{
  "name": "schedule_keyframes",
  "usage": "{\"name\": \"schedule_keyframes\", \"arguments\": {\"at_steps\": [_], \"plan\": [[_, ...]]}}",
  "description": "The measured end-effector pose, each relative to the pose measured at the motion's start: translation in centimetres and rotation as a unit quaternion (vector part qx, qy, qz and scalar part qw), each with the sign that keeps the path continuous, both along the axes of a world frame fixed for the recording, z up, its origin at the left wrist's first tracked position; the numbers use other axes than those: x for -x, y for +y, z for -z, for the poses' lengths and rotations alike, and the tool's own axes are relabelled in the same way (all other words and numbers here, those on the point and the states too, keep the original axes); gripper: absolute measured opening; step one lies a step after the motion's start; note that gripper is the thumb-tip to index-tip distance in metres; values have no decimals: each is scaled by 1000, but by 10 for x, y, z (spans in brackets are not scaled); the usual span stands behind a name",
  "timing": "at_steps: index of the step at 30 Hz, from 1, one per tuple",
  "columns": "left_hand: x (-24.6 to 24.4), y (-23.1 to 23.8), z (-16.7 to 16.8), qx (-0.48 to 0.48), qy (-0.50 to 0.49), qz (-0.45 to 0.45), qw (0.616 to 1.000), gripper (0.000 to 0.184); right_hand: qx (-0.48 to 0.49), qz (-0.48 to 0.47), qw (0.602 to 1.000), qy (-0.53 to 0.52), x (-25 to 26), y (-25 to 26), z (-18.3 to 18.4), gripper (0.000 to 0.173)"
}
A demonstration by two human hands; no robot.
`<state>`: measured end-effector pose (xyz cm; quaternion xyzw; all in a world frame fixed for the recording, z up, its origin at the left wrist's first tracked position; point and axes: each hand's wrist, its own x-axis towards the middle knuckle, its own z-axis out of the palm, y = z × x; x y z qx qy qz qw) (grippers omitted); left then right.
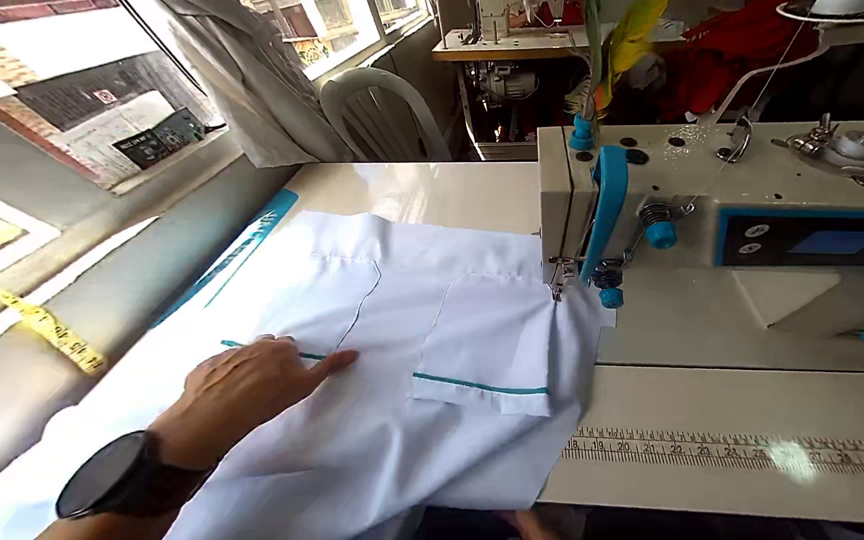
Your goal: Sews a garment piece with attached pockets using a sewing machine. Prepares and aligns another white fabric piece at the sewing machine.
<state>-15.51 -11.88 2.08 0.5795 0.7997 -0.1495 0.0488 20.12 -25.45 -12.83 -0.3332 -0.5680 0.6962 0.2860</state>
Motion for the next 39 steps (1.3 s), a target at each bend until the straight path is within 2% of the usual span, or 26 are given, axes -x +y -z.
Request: {"name": "schedule_keyframes", "arguments": {"at_steps": [1,3,4,5,7,9,11,12,14,15,16,18,19,21,22,23,25,27,29,31,33,36,37,39], "plan": [[12,-12,4,-37,-13,8,999,82,20,40,999,26,15,-3,-2,84],[31,-22,19,-112,-59,35,991,81,50,143,988,43,35,-9,-10,45],[40,-20,27,-129,-89,42,987,83,41,175,982,51,35,-10,-13,31],[49,-17,38,-137,-118,47,982,84,16,188,981,52,27,-11,-16,25],[66,-8,59,-183,-133,83,970,87,-51,164,984,40,-13,-17,-30,19],[76,-1,72,-227,-124,116,959,89,-116,100,988,9,-60,-24,-46,14],[76,0,71,-222,-130,119,959,86,-144,41,985,-85,-87,-34,-48,22],[77,0,70,-215,-132,119,960,82,-152,-1,973,-175,-98,-40,-40,25],[79,-1,63,-193,-128,121,965,69,-139,-103,924,-342,-119,-49,-32,19],[80,-1,58,-182,-125,115,968,63,-152,-123,905,-378,-129,-45,-40,18],[78,0,51,-177,-128,112,969,57,-196,-115,897,-380,-139,-35,-56,17],[51,-1,31,-187,-127,156,961,52,-341,-39,874,-344,-148,-5,-98,21],[27,1,22,-196,-134,214,948,58,-437,17,835,-336,-145,16,-114,25],[-37,7,17,-207,-177,338,901,75,-602,102,712,-345,-125,65,-131,25],[-71,9,21,-209,-203,393,872,84,-657,110,660,-347,-110,90,-134,22],[-103,9,30,-217,-218,443,842,93,-691,96,627,-347,-94,112,-133,22],[-150,6,52,-241,-211,514,796,111,-729,45,596,-333,-66,143,-120,26],[-169,-5,71,-235,-200,539,784,122,-750,19,592,-293,-50,154,-103,24],[-166,-12,82,-239,-209,561,764,124,-742,44,608,-277,-48,138,-89,22],[-155,-14,83,-221,-235,596,735,119,-700,72,648,-290,-53,100,-76,26],[-147,-13,81,-192,-252,627,712,114,-672,47,690,-265,-64,57,-71,32],[-143,-11,78,-160,-257,645,702,114,-657,5,726,-204,-87,39,-85,29],[-143,-11,76,-152,-257,647,701,115,-653,17,724,-220,-93,46,-93,26],[-143,-11,75,-149,-260,648,700,114,-672,48,688,-271,-94,73,-102,19]]}}
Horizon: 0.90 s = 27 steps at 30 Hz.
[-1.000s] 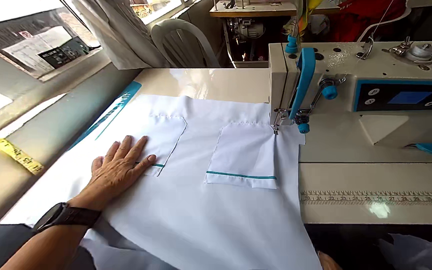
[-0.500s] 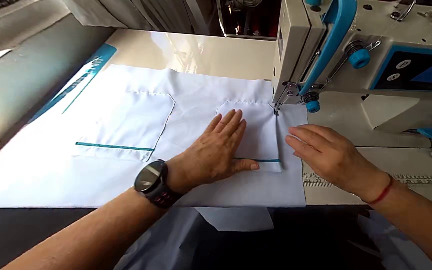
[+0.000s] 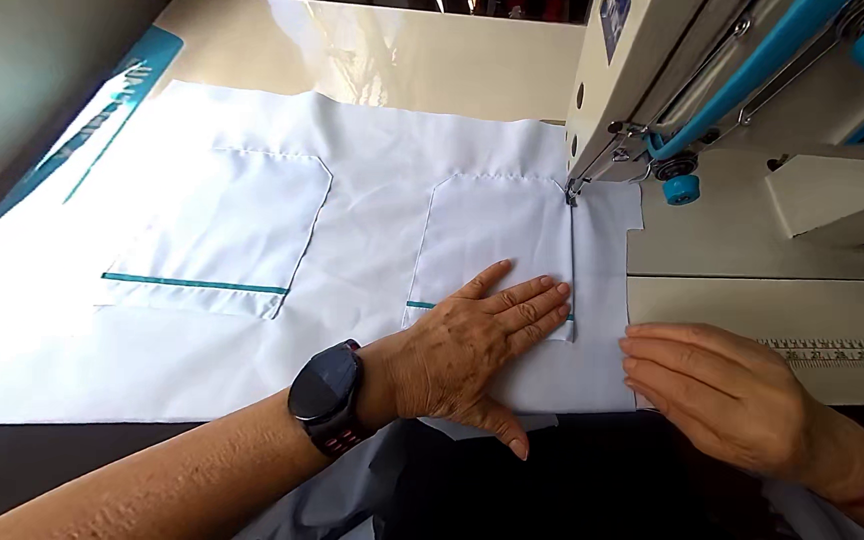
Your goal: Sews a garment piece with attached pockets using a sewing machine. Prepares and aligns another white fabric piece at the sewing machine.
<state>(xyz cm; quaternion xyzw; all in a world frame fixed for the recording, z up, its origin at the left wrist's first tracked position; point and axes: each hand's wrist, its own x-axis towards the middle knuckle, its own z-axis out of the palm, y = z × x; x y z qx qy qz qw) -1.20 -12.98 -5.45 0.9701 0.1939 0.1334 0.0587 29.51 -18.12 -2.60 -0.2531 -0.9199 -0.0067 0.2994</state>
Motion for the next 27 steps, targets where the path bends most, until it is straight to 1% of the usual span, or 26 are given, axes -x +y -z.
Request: {"name": "schedule_keyframes", "arguments": {"at_steps": [2,4,7,11,15,17,20,22,23,25,27], "plan": [[-1,-1,1,-9,-12,-5,1000,114,-62,-2,997,-44,12,27,-3,20],[-2,-2,3,-25,-21,-12,999,117,-91,-39,992,-73,27,44,-1,23],[-1,-4,4,-38,-27,-23,999,124,-90,-87,988,-89,38,55,0,25],[0,0,3,-32,-18,-8,999,128,-82,-118,982,-126,36,62,-8,26],[-1,0,4,-24,-30,-8,999,128,-106,-123,982,-101,39,64,-3,24],[0,-1,4,-12,-57,-14,998,126,-126,-120,982,-77,42,63,1,23],[5,0,2,13,-85,-8,996,123,-136,-77,987,-37,45,52,3,23],[7,0,1,8,-48,9,999,121,-120,-37,992,-20,46,38,15,21],[8,0,1,3,-26,19,999,120,-97,-20,995,-22,44,30,22,21],[11,2,-1,5,1,34,999,118,-7,-10,1000,-27,32,17,26,26],[12,4,-3,21,4,44,999,113,91,-47,995,4,14,17,19,29]]}}
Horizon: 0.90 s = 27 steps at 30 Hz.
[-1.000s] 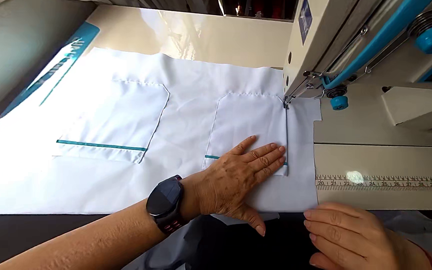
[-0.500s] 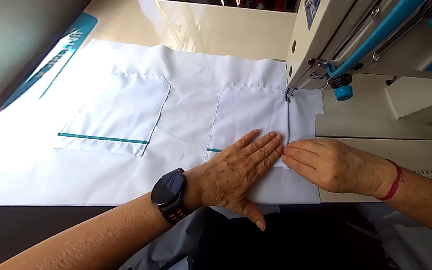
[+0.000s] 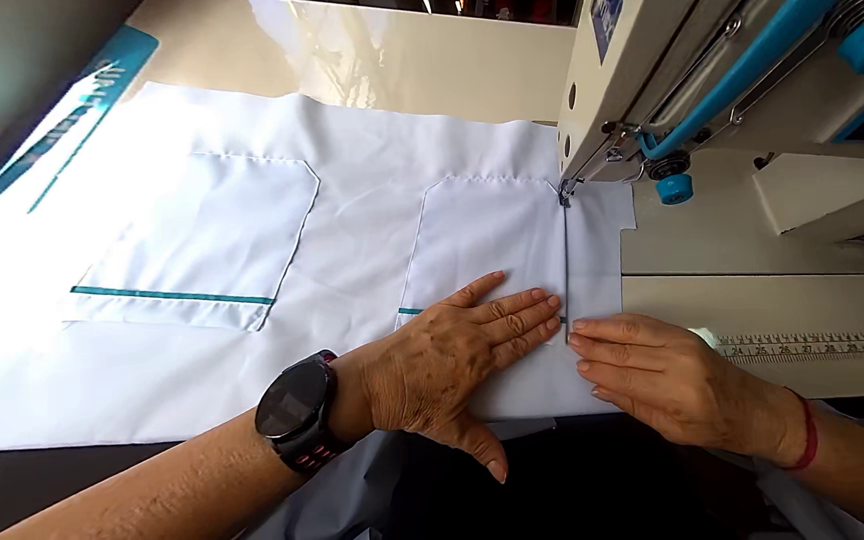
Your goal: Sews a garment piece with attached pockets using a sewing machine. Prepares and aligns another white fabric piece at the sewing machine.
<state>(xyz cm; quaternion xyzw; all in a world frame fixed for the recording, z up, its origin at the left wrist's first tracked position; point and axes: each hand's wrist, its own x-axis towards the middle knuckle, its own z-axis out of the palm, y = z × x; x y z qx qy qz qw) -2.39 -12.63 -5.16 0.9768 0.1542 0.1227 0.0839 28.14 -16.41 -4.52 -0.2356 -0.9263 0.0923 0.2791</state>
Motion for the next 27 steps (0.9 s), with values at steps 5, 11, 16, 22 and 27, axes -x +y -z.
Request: {"name": "schedule_keyframes", "arguments": {"at_steps": [5,11,16,22,27], "plan": [[-3,0,-1,4,-13,-15,1000,108,-19,37,998,49,-8,29,-27,19],[-1,-2,2,-15,-32,-12,999,109,-63,-9,998,-18,19,32,-8,25],[2,-1,0,6,-48,4,999,98,-68,-14,997,-29,14,28,-5,27],[1,-2,1,-9,-16,5,1000,97,-81,20,995,-57,11,17,-4,30],[2,-2,1,-9,-19,5,1000,95,-90,91,991,-48,22,-43,10,32]]}}
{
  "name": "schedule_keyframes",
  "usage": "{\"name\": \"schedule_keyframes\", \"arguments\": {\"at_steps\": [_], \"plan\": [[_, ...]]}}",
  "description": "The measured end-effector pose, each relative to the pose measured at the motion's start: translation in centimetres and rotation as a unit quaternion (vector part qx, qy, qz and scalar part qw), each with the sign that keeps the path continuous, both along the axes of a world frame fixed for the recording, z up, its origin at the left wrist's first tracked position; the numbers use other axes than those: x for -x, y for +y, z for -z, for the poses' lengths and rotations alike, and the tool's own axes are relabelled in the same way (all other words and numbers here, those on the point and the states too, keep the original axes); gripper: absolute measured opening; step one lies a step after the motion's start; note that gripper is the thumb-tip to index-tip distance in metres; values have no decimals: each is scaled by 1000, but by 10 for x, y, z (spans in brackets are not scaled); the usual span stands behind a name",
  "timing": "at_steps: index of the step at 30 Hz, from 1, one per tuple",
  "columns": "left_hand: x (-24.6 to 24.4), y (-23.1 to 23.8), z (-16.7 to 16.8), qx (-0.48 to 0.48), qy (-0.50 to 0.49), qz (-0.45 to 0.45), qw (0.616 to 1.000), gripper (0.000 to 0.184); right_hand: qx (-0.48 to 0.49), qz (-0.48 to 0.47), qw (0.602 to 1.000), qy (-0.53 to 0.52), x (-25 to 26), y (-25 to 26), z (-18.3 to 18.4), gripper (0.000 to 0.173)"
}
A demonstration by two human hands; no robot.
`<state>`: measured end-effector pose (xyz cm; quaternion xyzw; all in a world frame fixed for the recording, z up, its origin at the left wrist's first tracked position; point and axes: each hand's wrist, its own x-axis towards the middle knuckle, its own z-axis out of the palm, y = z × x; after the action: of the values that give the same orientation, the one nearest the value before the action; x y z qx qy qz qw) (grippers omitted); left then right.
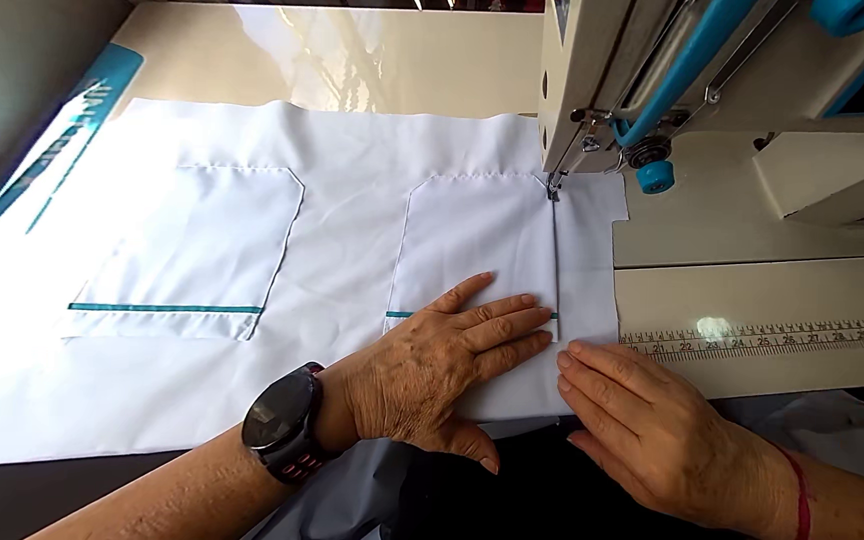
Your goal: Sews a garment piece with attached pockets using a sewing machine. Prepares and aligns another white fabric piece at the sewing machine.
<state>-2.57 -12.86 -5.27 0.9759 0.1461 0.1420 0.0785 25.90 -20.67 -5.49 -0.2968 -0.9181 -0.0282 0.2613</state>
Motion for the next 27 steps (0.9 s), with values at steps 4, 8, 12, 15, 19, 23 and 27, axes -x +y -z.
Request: {"name": "schedule_keyframes", "arguments": {"at_steps": [4,8,12,15,19,23,27], "plan": [[0,0,0,-1,2,4,1000,93,-21,17,1000,16,5,-7,3,26],[-2,2,-1,6,-7,-4,1000,88,-1,8,1000,28,3,-1,-1,28],[-3,1,-1,28,-22,-9,999,83,49,17,997,48,0,9,-1,38],[-2,2,2,17,-35,-8,999,81,14,13,999,26,-1,16,11,43],[0,2,6,29,-48,1,998,79,32,-3,999,7,-5,6,10,40],[-6,-3,7,18,-47,-16,999,80,51,-1,999,4,-10,7,4,39],[-9,4,5,16,-40,-31,999,81,29,2,1000,12,-12,20,6,44]]}}
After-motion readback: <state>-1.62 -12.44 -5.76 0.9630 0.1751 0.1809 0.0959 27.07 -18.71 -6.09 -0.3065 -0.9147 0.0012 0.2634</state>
